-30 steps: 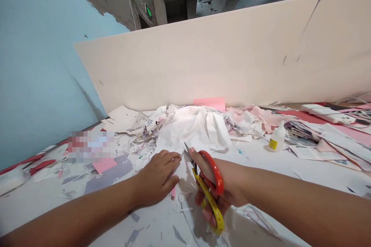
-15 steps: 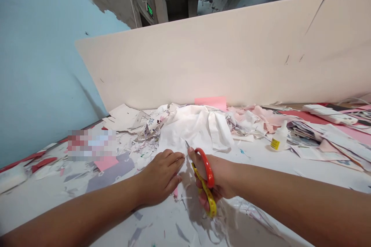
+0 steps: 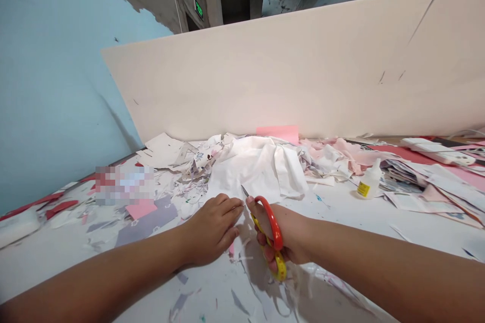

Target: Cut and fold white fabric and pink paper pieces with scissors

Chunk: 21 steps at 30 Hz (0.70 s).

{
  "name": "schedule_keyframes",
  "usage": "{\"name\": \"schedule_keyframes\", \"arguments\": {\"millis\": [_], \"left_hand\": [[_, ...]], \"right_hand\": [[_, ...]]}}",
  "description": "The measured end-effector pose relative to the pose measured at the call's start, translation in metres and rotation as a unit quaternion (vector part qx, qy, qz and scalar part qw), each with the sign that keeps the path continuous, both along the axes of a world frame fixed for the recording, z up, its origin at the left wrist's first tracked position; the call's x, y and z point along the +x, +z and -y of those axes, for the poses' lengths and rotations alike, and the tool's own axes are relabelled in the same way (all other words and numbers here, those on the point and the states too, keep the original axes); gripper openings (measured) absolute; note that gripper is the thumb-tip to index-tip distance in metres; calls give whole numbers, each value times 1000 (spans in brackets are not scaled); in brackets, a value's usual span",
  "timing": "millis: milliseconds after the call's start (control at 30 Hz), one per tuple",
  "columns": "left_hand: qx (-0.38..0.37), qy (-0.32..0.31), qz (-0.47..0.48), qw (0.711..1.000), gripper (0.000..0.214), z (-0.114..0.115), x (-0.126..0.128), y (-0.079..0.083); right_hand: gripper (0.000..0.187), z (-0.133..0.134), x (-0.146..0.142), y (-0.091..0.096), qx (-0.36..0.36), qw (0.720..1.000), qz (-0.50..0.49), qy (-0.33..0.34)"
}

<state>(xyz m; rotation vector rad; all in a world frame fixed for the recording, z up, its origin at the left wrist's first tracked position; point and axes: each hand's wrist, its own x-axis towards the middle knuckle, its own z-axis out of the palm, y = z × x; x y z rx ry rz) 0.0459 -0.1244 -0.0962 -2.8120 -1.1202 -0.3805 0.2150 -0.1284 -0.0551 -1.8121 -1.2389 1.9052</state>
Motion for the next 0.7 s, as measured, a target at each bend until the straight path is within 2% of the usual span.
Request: {"name": "schedule_keyframes", "arguments": {"millis": [67, 133, 233, 333, 500, 600, 667, 700], "left_hand": [[-18, -7, 31, 999, 30, -3, -2, 0], [-37, 12, 88, 995, 25, -10, -8, 1], [-34, 106, 158, 981, 22, -26, -22, 1], [-35, 163, 114, 979, 21, -39, -33, -3], [-41, 175, 47, 983, 23, -44, -34, -10], [-46, 176, 54, 982, 27, -48, -41, 9], [-71, 203, 60, 975, 32, -52, -58, 35], [-102, 239, 56, 964, 36, -55, -70, 49]], "right_hand": [[58, 2, 2, 2, -11, 1000, -17, 18], [65, 3, 7, 6, -20, 998, -27, 57], [72, 1, 18, 13, -12, 994, -6, 107], [72, -4, 32, 17, 6, 992, 23, 123], [62, -14, 55, 20, 53, 987, 36, 148], [58, -19, 64, 22, 54, 978, 66, 191], [57, -22, 67, 24, 61, 970, 97, 216], [57, -23, 68, 25, 67, 965, 111, 229]]}}
